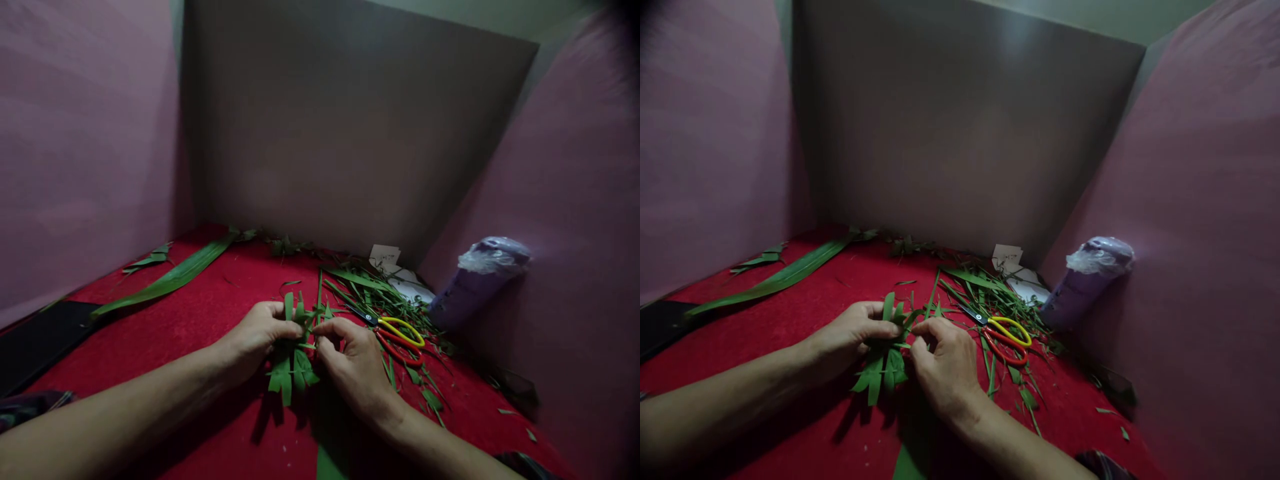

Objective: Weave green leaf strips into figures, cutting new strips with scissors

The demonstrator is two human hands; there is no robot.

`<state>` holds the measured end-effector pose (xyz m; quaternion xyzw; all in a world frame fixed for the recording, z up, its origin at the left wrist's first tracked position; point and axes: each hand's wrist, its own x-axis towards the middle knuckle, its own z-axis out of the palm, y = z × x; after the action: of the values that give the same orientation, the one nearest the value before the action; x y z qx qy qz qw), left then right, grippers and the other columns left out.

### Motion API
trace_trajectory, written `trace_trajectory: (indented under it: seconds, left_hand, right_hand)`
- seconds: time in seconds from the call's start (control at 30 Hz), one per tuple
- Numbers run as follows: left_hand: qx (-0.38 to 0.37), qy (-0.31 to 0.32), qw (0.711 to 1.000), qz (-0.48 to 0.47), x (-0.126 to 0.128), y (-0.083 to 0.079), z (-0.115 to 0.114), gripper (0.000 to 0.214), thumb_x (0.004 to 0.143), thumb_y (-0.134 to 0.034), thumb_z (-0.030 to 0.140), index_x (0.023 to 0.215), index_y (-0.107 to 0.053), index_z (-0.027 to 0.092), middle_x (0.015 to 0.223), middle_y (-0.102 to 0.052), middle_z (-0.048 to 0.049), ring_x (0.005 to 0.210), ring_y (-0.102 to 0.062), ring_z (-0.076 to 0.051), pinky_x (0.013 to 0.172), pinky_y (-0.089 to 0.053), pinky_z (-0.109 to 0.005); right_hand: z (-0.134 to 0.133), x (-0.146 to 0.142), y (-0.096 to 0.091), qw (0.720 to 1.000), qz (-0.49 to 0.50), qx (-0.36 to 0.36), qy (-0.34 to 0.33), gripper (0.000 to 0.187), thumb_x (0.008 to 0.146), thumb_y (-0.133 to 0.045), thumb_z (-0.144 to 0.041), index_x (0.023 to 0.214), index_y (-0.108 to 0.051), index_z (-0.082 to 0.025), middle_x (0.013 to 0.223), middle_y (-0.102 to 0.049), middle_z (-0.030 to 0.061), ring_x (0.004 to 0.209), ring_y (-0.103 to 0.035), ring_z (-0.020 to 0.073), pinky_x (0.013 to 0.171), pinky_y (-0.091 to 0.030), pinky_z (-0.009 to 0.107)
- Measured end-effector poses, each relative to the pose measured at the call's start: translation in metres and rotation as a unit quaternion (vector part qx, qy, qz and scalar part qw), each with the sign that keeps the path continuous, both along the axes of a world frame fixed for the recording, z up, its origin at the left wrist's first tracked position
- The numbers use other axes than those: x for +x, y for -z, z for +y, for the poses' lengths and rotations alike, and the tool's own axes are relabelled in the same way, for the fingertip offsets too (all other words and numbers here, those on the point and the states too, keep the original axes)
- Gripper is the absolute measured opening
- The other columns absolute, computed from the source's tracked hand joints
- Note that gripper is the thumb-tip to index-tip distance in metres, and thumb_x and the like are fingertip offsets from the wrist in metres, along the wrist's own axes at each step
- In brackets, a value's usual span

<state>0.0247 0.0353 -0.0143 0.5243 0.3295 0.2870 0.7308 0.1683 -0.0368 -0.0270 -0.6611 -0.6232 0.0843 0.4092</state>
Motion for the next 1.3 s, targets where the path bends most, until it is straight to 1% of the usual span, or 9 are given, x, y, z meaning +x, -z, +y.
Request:
trace_trajectory:
  seconds: [0.1,0.17,0.37,0.57,0.77,0.97,1.07,1.3]
  left_hand:
    - [0.011,-0.028,0.999,0.011,0.0001,0.0023,0.0008,0.017,0.057,-0.061,0.011,0.073,-0.065,0.009,0.056,-0.06,-0.0021,0.047,-0.054,-0.012,0.049,-0.044,-0.023]
    - [0.013,-0.045,0.999,0.012,0.0008,0.0034,0.0016,0.016,0.056,-0.061,0.011,0.071,-0.064,0.009,0.055,-0.06,-0.0024,0.046,-0.054,-0.013,0.048,-0.043,-0.023]
    - [0.005,-0.064,0.998,-0.012,0.0029,0.0031,0.0021,0.019,0.053,-0.06,0.008,0.072,-0.064,0.009,0.058,-0.063,-0.0035,0.048,-0.057,-0.015,0.049,-0.045,-0.026]
    - [0.004,-0.071,0.997,-0.013,0.0028,0.0012,0.0005,0.016,0.053,-0.061,0.007,0.068,-0.063,0.011,0.054,-0.061,-0.001,0.045,-0.055,-0.013,0.047,-0.044,-0.024]
    - [0.004,-0.084,0.996,-0.011,0.0024,0.0031,0.0006,0.014,0.054,-0.06,0.008,0.067,-0.062,0.011,0.051,-0.059,0.0006,0.043,-0.052,-0.013,0.043,-0.043,-0.024]
    - [-0.003,-0.087,0.996,-0.02,0.002,0.0044,0.0025,0.015,0.053,-0.06,0.008,0.067,-0.062,0.011,0.052,-0.058,0.0005,0.043,-0.051,-0.012,0.043,-0.044,-0.024]
    - [-0.013,-0.085,0.996,-0.018,0.0017,0.0028,0.0018,0.016,0.053,-0.06,0.009,0.069,-0.062,0.011,0.05,-0.057,0.0006,0.042,-0.05,-0.012,0.043,-0.045,-0.025]
    - [-0.028,-0.088,0.996,-0.009,0.0017,-0.0021,-0.0008,0.014,0.053,-0.062,0.01,0.067,-0.062,0.011,0.048,-0.056,0.0007,0.04,-0.05,-0.012,0.041,-0.044,-0.025]
  right_hand:
    - [-0.0008,0.0001,0.0013,1.0,-0.003,0.007,-0.004,0.018,0.073,-0.052,-0.013,0.075,-0.068,-0.02,0.069,-0.067,0.0,0.06,-0.057,0.0146,0.058,-0.041,0.023]
    - [-0.0012,0.0002,0.0014,1.0,-0.001,0.009,-0.006,0.018,0.072,-0.052,-0.013,0.075,-0.068,-0.02,0.069,-0.067,0.0002,0.06,-0.057,0.0145,0.057,-0.041,0.023]
    - [-0.0009,-0.0011,-0.0005,1.0,0.022,0.01,-0.021,0.02,0.072,-0.051,-0.012,0.077,-0.068,-0.019,0.069,-0.067,0.0008,0.06,-0.057,0.0145,0.058,-0.042,0.023]
    - [-0.0018,-0.0007,0.0002,0.998,0.032,0.007,-0.045,0.021,0.073,-0.049,-0.01,0.079,-0.068,-0.018,0.071,-0.066,0.0016,0.063,-0.057,0.0152,0.059,-0.043,0.024]
    - [-0.002,0.0007,0.0015,0.996,0.061,0.001,-0.062,0.023,0.074,-0.049,-0.009,0.082,-0.068,-0.018,0.074,-0.067,0.0015,0.065,-0.058,0.0154,0.061,-0.043,0.024]
    - [0.0,0.0007,-0.0006,0.993,0.089,-0.001,-0.073,0.024,0.073,-0.048,-0.008,0.083,-0.068,-0.018,0.076,-0.068,0.0013,0.069,-0.06,0.0151,0.063,-0.045,0.024]
    - [0.0006,0.0018,-0.0011,0.993,0.095,-0.003,-0.075,0.024,0.073,-0.049,-0.008,0.082,-0.068,-0.018,0.076,-0.068,0.0009,0.069,-0.06,0.015,0.063,-0.045,0.024]
    - [0.001,0.0028,0.002,0.992,0.1,-0.003,-0.074,0.021,0.075,-0.049,-0.009,0.081,-0.067,-0.018,0.076,-0.068,0.0009,0.067,-0.06,0.0146,0.059,-0.045,0.023]
